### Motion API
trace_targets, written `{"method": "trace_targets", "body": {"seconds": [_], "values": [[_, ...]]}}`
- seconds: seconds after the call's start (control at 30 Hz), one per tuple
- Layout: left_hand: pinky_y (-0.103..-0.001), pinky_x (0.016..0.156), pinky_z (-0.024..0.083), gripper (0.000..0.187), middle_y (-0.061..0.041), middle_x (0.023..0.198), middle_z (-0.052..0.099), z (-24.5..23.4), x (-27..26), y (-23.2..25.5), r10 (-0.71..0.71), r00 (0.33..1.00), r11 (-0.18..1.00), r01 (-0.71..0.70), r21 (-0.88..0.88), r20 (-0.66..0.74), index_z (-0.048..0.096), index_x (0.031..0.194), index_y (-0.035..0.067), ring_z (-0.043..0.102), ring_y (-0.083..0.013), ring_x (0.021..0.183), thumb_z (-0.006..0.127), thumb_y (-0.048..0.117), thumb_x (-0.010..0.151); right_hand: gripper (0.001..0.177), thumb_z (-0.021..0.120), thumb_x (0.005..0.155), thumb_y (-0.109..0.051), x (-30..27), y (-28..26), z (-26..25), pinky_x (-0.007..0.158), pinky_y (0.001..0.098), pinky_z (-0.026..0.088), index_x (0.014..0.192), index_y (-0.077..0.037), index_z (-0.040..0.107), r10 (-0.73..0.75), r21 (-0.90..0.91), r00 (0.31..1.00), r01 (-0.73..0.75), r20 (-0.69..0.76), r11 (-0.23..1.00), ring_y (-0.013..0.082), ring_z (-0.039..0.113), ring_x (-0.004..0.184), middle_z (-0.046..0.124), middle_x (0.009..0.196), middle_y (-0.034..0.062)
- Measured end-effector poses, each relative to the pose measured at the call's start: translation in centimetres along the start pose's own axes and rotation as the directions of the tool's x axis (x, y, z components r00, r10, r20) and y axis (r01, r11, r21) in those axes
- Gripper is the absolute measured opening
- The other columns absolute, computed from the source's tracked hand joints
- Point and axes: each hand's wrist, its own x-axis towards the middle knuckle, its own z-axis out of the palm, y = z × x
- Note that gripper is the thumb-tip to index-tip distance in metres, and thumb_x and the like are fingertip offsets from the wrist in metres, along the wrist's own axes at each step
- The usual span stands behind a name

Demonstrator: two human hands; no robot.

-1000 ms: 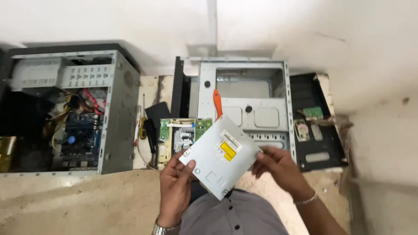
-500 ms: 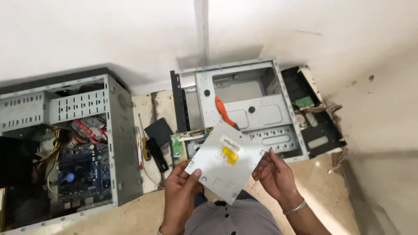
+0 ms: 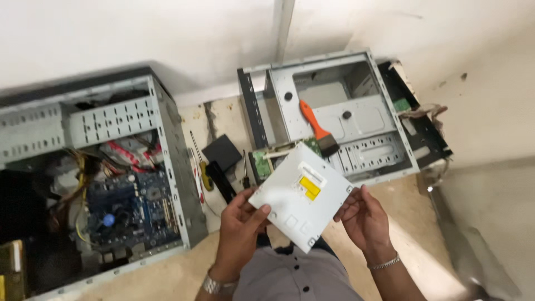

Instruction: The person cleans a computer optical drive by brushing it with an orange brush. They then use a screwdriver to remove screws from the drive, place it into a computer case, and remove it again to continue cleaning.

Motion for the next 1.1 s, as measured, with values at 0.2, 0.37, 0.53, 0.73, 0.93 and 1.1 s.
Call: {"method": "trace_targets", "body": {"seconds": [0.2, 0.37, 0.53, 0.73, 0.93, 1.1], "values": [[-0.051, 0.095, 0.074, 0.063, -0.011, 0.134, 0.082, -1.8, 1.3, -1.5, -0.004, 1.0, 0.986, 0.001, 0.169, 0.022, 0.068, 0.154, 0.007, 0.08, -0.0289, 0.117, 0.083, 0.014, 0.093, 0.032, 0.073, 0.106, -0.007, -3.9, -0.2, 3.6, 0.065, 0.0407, 0.07, 0.135, 0.006, 0.076, -0.132, -0.263, 0.979, 0.17, 0.158, 0.95, 0.0304, 0.077, 0.079, 0.082, 0.114, 0.0192], [-0.039, 0.079, 0.05, 0.023, -0.007, 0.096, 0.062, -4.4, 2.4, -4.2, 0.106, 0.975, 0.949, -0.157, 0.272, 0.193, 0.065, 0.11, 0.009, 0.061, -0.0192, 0.087, 0.087, 0.012, 0.1, 0.033, 0.072, 0.109, -0.011, -3.7, -0.4, 3.8, 0.068, 0.0389, 0.066, 0.135, 0.009, 0.075, -0.18, -0.415, 0.961, 0.255, 0.211, 0.873, 0.0283, 0.073, 0.086, 0.079, 0.113, 0.0174], [-0.039, 0.095, 0.073, 0.061, -0.007, 0.146, 0.085, -3.6, -0.3, -2.6, -0.046, 0.868, 0.893, -0.187, 0.409, 0.495, 0.074, 0.148, 0.011, 0.085, -0.0205, 0.123, 0.08, 0.041, 0.095, 0.037, 0.074, 0.109, -0.02, -3.5, -1.0, 5.1, 0.083, 0.0369, 0.06, 0.127, 0.012, 0.079, -0.078, -0.6, 0.965, 0.217, 0.249, 0.77, 0.0231, 0.073, 0.102, 0.081, 0.11, 0.0137], [-0.044, 0.098, 0.077, 0.05, -0.013, 0.14, 0.087, -0.1, 0.3, -6.3, 0.237, 0.93, 0.931, -0.3, 0.207, 0.282, 0.081, 0.136, 0.004, 0.087, -0.0291, 0.123, 0.085, 0.031, 0.093, 0.086, 0.076, 0.093, -0.045, -6.0, -1.7, 3.9, 0.109, 0.0545, 0.056, 0.156, 0.011, 0.059, -0.004, -0.374, 0.997, 0.033, 0.079, 0.927, 0.0385, 0.065, 0.133, 0.068, 0.152, 0.0274], [-0.029, 0.075, 0.059, 0.048, -0.001, 0.122, 0.087, 2.9, 0.1, -7.3, 0.09, 0.852, 0.885, -0.306, 0.35, 0.516, 0.084, 0.128, 0.011, 0.076, -0.0098, 0.1, 0.089, 0.037, 0.089, 0.068, 0.057, 0.095, 0.001, -8.2, -1.0, -0.3, 0.125, 0.0619, 0.044, 0.163, 0.008, 0.053, 0.068, -0.268, 0.977, -0.122, -0.201, 0.956, 0.0488, 0.059, 0.146, 0.062, 0.162, 0.0306], [-0.021, 0.073, 0.08, 0.002, -0.005, 0.096, 0.091, -0.3, 0.0, -2.6, 0.449, 0.834, 0.681, -0.552, 0.481, 0.321, 0.083, 0.102, 0.012, 0.091, -0.0129, 0.083, 0.082, 0.013, 0.102, 0.048, 0.069, 0.1, -0.005, -4.8, -5.6, -6.2, 0.113, 0.0612, 0.058, 0.143, 0.016, 0.065, 0.035, -0.399, 0.998, -0.012, 0.049, 0.917, 0.0495, 0.071, 0.135, 0.073, 0.151, 0.0357]]}}
